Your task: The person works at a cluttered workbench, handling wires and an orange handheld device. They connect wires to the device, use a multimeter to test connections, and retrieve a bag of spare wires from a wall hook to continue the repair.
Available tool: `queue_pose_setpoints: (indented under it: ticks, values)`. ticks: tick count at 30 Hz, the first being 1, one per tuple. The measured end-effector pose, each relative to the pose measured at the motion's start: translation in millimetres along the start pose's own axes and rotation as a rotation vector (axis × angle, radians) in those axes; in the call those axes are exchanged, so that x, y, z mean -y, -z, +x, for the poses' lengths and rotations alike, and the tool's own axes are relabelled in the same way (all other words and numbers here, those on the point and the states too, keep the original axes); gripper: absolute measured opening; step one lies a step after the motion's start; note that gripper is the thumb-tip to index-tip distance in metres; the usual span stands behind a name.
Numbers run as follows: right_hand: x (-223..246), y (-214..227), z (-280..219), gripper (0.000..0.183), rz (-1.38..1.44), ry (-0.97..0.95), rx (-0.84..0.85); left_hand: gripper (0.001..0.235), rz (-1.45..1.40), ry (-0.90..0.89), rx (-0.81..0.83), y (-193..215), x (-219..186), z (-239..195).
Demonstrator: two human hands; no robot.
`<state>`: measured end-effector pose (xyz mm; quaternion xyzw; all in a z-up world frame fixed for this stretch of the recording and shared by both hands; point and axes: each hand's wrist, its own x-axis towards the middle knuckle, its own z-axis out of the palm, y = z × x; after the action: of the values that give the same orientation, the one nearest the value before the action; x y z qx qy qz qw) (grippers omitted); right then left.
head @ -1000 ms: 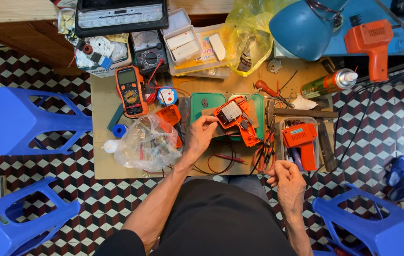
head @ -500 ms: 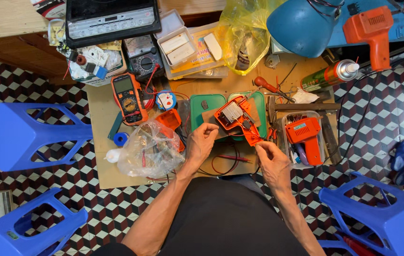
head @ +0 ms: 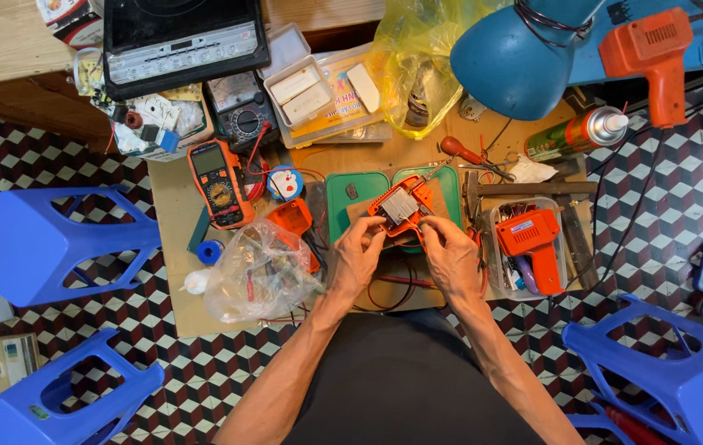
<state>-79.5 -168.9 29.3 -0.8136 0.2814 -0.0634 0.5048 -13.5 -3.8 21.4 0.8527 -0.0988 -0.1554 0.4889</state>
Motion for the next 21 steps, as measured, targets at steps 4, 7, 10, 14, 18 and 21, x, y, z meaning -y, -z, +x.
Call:
queue_pose_setpoints:
  ticks: [4,7,10,14,18,21]
  values:
    - [-9.5,14.4,-0.6,0.025,0.116,-0.159,-0.048,0.029,0.103,-0.114,0.075,2.4,-12.3,16.1]
    - [-15.1,23.1,-5.1,0.021,-0.014,-0.008,-0.058,0.028,0.155,-0.264,0.082,5.1,-17.8,26.9]
    - [-16.6,22.2,-7.7,0.017,-0.103,-0.037,-0.041,0.018,0.216,-0.305,0.087,6.0,-21.5,31.8]
    - [-16.5,13.3,-7.2,0.017,-0.142,0.035,-0.045,0.014,0.212,-0.316,0.068,7.0,-23.0,32.4]
    - [-19.0,5.7,1.0,0.017,-0.219,0.117,-0.052,0.012,0.209,-0.267,0.063,4.4,-24.6,31.4]
    - [-22.8,2.2,5.8,0.015,-0.259,0.124,-0.034,0.011,0.210,-0.235,0.061,4.1,-23.6,29.4]
